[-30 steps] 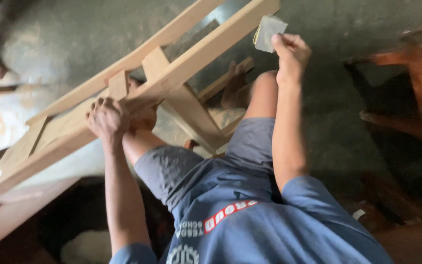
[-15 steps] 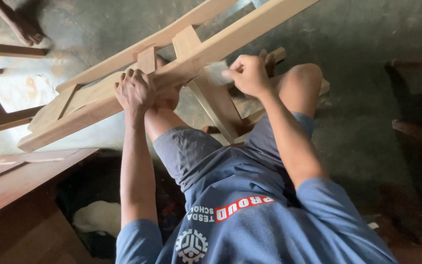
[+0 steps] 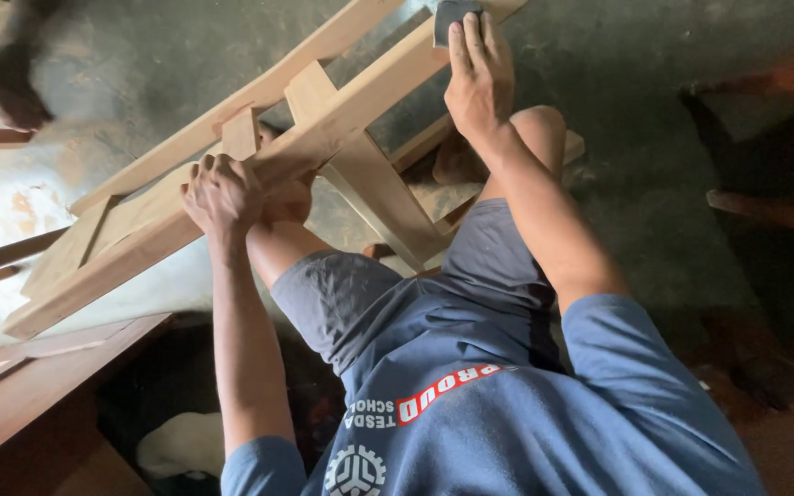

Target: The person sits on the floor and sands a wooden frame using a sanding block. They hold the frame with one hand and rub the sanding block along the edges and surfaces of the wood. A white dog is visible resting on the floor nearby.

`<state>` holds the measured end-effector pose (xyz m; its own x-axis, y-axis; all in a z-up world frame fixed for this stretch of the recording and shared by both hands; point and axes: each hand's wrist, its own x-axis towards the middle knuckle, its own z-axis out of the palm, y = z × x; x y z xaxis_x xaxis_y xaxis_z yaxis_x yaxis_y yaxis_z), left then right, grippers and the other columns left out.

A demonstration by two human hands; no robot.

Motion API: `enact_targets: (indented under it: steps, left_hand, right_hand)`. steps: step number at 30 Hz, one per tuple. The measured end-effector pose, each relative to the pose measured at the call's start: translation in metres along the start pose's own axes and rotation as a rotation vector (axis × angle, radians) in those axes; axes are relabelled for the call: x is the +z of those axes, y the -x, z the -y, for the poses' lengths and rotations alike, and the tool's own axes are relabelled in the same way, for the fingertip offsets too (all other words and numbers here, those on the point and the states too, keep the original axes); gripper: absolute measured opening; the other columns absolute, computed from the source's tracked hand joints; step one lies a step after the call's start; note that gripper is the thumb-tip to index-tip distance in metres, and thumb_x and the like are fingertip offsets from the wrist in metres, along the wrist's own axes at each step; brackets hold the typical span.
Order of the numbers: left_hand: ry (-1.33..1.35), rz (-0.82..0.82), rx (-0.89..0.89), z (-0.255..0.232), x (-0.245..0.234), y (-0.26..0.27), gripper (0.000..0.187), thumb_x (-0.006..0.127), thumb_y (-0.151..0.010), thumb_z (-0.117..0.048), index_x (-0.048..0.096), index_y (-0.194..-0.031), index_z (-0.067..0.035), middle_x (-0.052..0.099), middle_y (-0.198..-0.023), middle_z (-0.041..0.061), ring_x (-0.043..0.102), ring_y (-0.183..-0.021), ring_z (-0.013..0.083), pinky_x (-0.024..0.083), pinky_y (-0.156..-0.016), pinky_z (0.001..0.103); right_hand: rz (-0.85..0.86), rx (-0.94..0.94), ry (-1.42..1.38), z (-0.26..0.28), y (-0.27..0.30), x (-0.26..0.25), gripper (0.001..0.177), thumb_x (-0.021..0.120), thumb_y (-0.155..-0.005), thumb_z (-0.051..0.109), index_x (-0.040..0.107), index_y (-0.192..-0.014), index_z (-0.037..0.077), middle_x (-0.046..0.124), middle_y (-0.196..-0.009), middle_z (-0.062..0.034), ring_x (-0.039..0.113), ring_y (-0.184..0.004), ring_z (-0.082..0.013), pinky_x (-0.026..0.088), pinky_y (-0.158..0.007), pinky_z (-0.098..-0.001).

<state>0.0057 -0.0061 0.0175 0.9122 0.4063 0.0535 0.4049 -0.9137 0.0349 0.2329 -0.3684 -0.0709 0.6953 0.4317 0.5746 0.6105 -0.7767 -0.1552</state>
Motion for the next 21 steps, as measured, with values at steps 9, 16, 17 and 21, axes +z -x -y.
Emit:
enact_targets:
  steps: [9, 16, 17, 21]
  left_hand:
    - [-0.035, -0.030, 0.015, 0.000, 0.003, 0.001, 0.037, 0.045, -0.101, -0.025, 0.065, -0.075, -0.007, 0.068, -0.077, 0.010, 0.064, -0.071, 0.0293, 0.046, -0.067, 0.047]
    - [-0.057, -0.051, 0.011, 0.002, 0.007, 0.001, 0.037, 0.046, -0.101, -0.026, 0.068, -0.077, -0.008, 0.068, -0.077, 0.008, 0.063, -0.072, 0.0286, 0.045, -0.067, 0.046]
    - [-0.044, -0.028, 0.001, 0.001, 0.005, 0.001, 0.039, 0.045, -0.102, -0.026, 0.069, -0.079, -0.007, 0.070, -0.080, 0.009, 0.064, -0.075, 0.0299, 0.046, -0.070, 0.048]
    - [-0.063, -0.058, 0.015, 0.001, 0.005, 0.002, 0.035, 0.048, -0.101, -0.024, 0.067, -0.076, -0.008, 0.069, -0.078, 0.008, 0.064, -0.075, 0.0306, 0.046, -0.068, 0.047]
  right_hand:
    - [-0.104, -0.037, -0.021, 0.001, -0.012, -0.013, 0.049, 0.070, -0.091, -0.015, 0.061, -0.133, 0.007, 0.052, -0.151, -0.0205, 0.055, -0.137, -0.0410, 0.060, -0.103, -0.0588]
    - [-0.036, 0.076, -0.328, -0.001, -0.021, -0.024, 0.049, 0.073, -0.110, 0.017, 0.050, -0.152, 0.009, 0.072, -0.128, -0.0152, 0.059, -0.106, -0.0317, 0.052, -0.097, -0.0465]
    - [-0.044, 0.086, -0.326, -0.003, -0.018, -0.020, 0.060, 0.069, -0.118, 0.015, 0.034, -0.166, 0.017, 0.076, -0.115, -0.0091, 0.057, -0.100, -0.0258, 0.051, -0.096, -0.0401]
    - [0.099, 0.154, -0.193, -0.001, -0.025, -0.026, 0.079, 0.094, -0.106, 0.008, 0.043, -0.165, 0.024, 0.041, -0.153, -0.0152, 0.057, -0.126, -0.0324, 0.063, -0.106, -0.0447]
